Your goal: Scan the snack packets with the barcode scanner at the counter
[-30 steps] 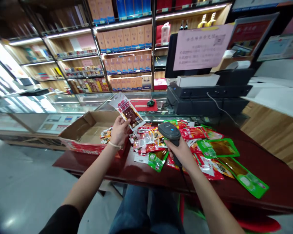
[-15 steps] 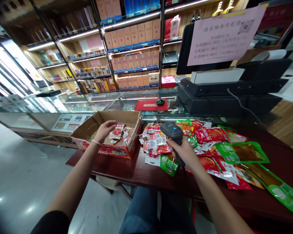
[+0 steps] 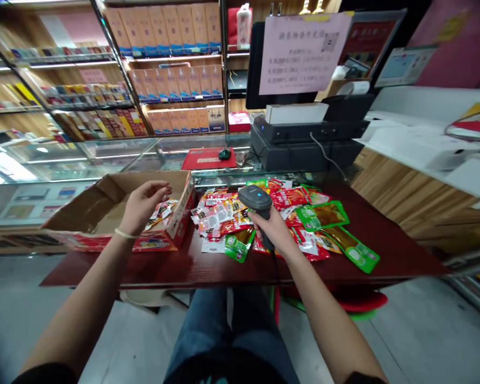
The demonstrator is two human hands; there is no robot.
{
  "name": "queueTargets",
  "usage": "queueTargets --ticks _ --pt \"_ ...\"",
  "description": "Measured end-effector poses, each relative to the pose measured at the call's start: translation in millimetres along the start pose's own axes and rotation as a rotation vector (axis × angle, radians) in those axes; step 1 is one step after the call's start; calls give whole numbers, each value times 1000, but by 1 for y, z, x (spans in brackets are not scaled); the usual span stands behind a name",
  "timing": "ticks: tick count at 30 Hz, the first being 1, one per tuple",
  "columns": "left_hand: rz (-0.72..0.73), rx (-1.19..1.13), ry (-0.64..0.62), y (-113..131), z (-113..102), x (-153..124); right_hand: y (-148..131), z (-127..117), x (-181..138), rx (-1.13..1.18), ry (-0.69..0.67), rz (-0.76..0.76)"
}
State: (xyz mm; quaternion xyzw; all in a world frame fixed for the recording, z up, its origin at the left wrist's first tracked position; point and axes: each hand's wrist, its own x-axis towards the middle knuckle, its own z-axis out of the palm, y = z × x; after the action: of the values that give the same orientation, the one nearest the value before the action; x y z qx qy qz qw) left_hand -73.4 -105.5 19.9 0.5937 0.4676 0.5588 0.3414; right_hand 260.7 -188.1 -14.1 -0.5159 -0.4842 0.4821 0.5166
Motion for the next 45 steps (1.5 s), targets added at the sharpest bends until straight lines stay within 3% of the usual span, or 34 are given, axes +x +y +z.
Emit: queueTargets --ticks 4,7,15,20,24,27,32,35,40,45 --pt "15 -20 -226 15 50 -17 2 -24 -13 3 51 11" --pt "-27 -87 -372 11 88 -31 4 -44 -25 -30 94 9" --pt "-115 -232 -527 -19 192 -78 15 -96 -54 -37 206 8" --pt "173 -14 -619 -39 243 -98 17 -119 -63 -39 255 -9" --pt "398 46 -573 -59 270 -118 18 -129 -68 -16 267 -19" --pt "455 77 -519 -67 277 -131 22 -133 -70 -7 276 -8" --pt "398 134 -589 -65 267 -133 28 -133 -69 -9 295 -7" --pt "271 40 -582 -57 255 -125 24 -129 -65 -11 293 -15" --pt "-29 -192 -408 -48 228 -106 12 -117 -57 0 261 -24" --pt "-324 -629 -250 -46 195 -88 10 -98 -46 9 227 -20"
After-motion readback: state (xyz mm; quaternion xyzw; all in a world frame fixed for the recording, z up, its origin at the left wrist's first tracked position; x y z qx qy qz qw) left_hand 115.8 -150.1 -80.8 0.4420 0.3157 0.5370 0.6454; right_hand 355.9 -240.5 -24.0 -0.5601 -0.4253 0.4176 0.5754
